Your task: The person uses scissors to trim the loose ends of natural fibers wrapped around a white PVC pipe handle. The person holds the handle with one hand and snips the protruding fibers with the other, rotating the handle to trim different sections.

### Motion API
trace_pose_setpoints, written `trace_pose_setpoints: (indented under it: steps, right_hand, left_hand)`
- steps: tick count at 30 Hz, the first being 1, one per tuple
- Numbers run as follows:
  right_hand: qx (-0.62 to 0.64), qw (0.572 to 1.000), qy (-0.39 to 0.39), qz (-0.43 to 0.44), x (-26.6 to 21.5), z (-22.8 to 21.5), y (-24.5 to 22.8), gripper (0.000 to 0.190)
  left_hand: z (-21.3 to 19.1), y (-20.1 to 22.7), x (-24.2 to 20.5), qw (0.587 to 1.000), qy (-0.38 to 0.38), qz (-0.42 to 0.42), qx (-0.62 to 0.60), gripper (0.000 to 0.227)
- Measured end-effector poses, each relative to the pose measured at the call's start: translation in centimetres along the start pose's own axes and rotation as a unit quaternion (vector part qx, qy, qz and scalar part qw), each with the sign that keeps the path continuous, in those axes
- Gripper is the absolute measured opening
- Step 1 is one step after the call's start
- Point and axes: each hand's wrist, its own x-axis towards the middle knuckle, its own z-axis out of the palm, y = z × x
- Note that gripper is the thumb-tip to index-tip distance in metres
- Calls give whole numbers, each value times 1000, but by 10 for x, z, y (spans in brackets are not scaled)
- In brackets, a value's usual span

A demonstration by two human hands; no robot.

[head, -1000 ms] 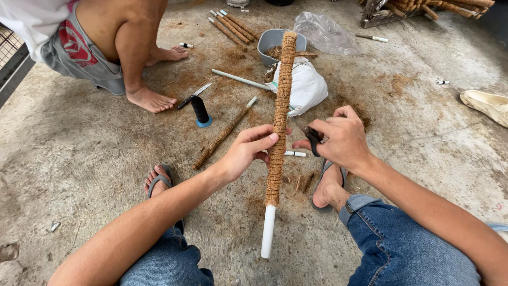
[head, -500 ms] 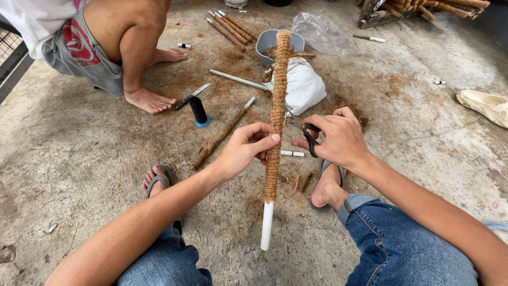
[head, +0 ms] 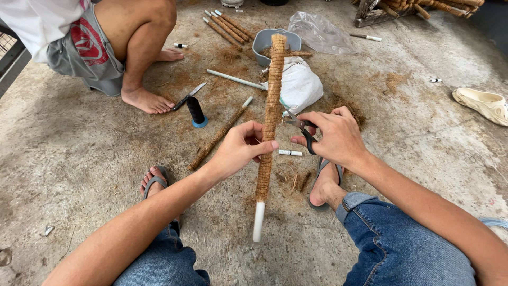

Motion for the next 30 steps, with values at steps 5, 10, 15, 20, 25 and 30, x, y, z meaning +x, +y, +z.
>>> trace_pose_setpoints:
  steps: [5, 10, 15, 20, 25, 30]
  right_hand:
    - [-25, 998, 18, 58, 1, -3, 0, 55]
    - [-44, 991, 34, 122, 4, -12, 12, 56]
    - [-30, 988, 80, 127, 4, -11, 24, 58]
    - [-22, 981, 69, 182, 5, -13, 34, 61]
    - [-13, 984, 88, 157, 3, -12, 34, 62]
    - [-16, 984, 66, 162, 2, -15, 32, 58]
  left_hand:
    - [3, 10, -5, 997, -17, -28, 68, 36]
    - [6, 14, -9, 994, -56, -23, 91, 36]
    - [10, 17, -12, 983, -82, 9, 165, 37]
    - [11, 16, -13, 981, -103, -11, 162, 34]
    - [11, 11, -11, 975, -116, -6, 189, 40]
    - [9, 15, -11, 962, -119, -2, 248, 38]
